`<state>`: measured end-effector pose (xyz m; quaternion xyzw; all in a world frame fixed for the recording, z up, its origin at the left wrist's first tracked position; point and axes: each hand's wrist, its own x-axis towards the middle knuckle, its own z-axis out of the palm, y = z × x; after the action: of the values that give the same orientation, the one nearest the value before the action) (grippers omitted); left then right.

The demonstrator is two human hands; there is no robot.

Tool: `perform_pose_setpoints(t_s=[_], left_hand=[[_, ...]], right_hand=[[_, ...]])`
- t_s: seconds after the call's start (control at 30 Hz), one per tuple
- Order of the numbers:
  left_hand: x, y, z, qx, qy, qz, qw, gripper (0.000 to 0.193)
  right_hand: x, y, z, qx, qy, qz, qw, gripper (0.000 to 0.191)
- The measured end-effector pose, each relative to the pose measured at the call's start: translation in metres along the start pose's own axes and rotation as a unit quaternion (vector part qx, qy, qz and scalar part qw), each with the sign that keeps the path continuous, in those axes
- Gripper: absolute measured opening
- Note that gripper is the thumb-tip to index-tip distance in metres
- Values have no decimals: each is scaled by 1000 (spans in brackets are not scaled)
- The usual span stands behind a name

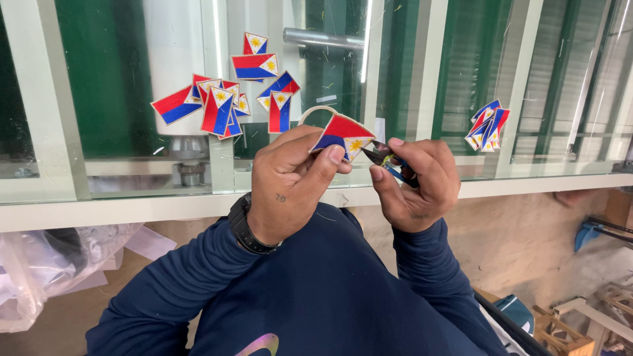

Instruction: The person uses small scissors to trim the edges of small Philippine flag stickers. They repeatedly pick up a sticker, cut along its perimeter, and place the trimmed piece aside on a glass surface.

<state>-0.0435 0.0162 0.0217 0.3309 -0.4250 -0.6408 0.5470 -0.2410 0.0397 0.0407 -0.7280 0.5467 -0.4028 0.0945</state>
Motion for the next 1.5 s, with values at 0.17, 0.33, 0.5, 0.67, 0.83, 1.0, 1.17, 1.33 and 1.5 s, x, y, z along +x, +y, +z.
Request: perform_pose_setpoints(t_s=[0.17, 0.33, 0.5, 0.67, 0.83, 1.0, 1.17, 1.33, 1.5], left_hand=[[0, 3, 0, 0, -1, 6, 1000, 19], [1, 4, -1, 9, -1, 4, 1000, 19], [0, 4, -2, 7, -6, 3, 1000, 19], [-2, 5, -3, 17, 1, -11, 1000, 18], [-1, 5, -3, 26, -2, -1, 1000, 17], [-1, 5, -2, 18, -2, -6, 1000, 16], [-1, 5, -3, 20, -1, -6, 1000, 17], [-3, 4, -2, 24, 1, -4, 1000, 18], [-4, 3, -1, 22, 11, 0, 1000, 19]], right_hand=[[1, 0, 1, -14, 12, -3, 1000, 36], [0, -1, 2, -13, 15, 7, 1000, 36], [-2, -1, 2, -17, 13, 8, 1000, 36], [-3, -1, 2, -15, 15, 7, 1000, 34], [-3, -2, 1, -15, 11, 17, 1000, 35], [-2, -1, 3, -9, 11, -14, 1000, 35], [-3, -1, 1, -23, 16, 4, 1000, 36], [-4, -1, 0, -15, 14, 7, 1000, 36], [-5, -2, 0, -20, 11, 10, 1000, 35]])
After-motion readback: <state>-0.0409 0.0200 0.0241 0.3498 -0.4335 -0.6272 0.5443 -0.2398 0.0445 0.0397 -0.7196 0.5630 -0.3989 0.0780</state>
